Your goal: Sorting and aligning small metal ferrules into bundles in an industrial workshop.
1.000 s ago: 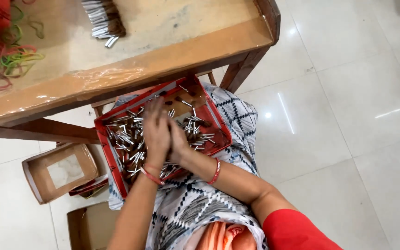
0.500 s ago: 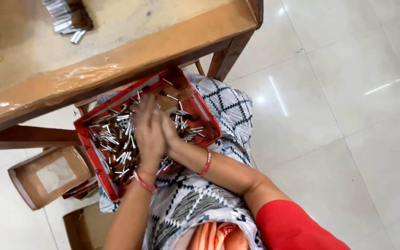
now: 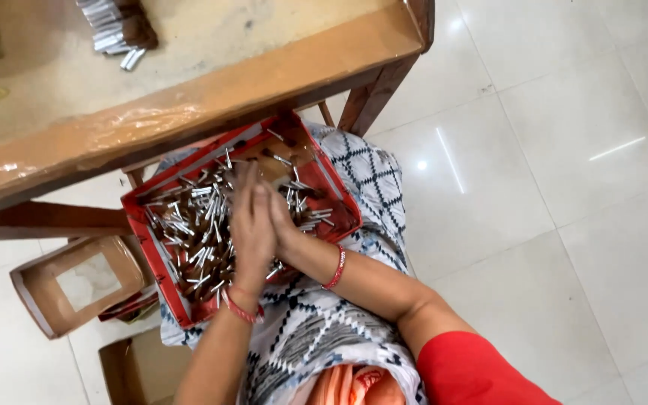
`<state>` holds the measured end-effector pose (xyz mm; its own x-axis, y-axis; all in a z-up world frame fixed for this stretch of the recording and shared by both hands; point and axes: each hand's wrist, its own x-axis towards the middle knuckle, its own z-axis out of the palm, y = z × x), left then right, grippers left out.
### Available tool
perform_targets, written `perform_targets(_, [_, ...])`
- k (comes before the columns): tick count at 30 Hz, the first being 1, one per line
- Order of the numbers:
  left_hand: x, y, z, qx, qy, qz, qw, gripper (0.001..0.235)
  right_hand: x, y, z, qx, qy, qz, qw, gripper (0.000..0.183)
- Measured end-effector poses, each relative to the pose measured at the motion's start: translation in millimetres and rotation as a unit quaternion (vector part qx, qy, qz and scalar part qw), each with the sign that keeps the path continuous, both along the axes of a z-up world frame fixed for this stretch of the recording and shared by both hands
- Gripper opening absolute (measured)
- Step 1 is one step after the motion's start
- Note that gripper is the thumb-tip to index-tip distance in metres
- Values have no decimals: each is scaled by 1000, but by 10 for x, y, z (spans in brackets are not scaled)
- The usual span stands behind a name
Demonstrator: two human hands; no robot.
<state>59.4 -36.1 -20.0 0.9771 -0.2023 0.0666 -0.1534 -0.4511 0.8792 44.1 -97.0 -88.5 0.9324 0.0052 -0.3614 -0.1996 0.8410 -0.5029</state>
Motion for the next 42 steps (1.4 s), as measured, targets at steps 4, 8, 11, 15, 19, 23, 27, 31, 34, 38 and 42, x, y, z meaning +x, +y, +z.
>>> perform_targets(4, [3, 108, -57, 20, -46, 20, 999, 46, -3, 93, 407, 77, 131, 29, 988, 51])
perform_targets(8, [45, 56, 74, -19, 4, 29, 999, 46, 72, 123, 31, 45, 41, -26, 998, 52])
perform_targets(11, [-86, 162, -44, -8, 16, 42, 999, 46, -97, 215, 320, 27, 137, 0, 990, 56])
perform_targets(15, [-35, -32, 37, -50, 23, 8, 998, 48, 106, -51, 88, -12, -34, -22, 999, 56])
perform_targets(19, [-5, 126, -99, -4, 28, 51, 998, 48, -72, 120, 515, -20, 199, 32, 979, 57])
perform_targets(23, [54, 12, -35, -10, 4, 32, 999, 48, 108, -10, -58, 13, -47, 4, 999, 57])
perform_targets(27, [38, 128, -77, 11, -22, 32, 999, 49, -56, 102, 802, 28, 193, 42, 980, 58])
perform_targets(31, [24, -27, 84, -1, -23, 17, 1000, 49, 107, -29, -42, 69, -85, -7, 994, 56])
perform_targets(34, [78, 69, -45, 3, -19, 46, 999, 49, 14, 98, 59, -5, 121, -7, 993, 59])
perform_targets(38, [-13, -42, -12, -28, -24, 31, 999, 48, 121, -95, -75, 13, -8, 14, 1000, 58])
perform_targets(42, [172, 53, -147, -23, -32, 45, 998, 46, -43, 66, 392, 6, 110, 21, 994, 60])
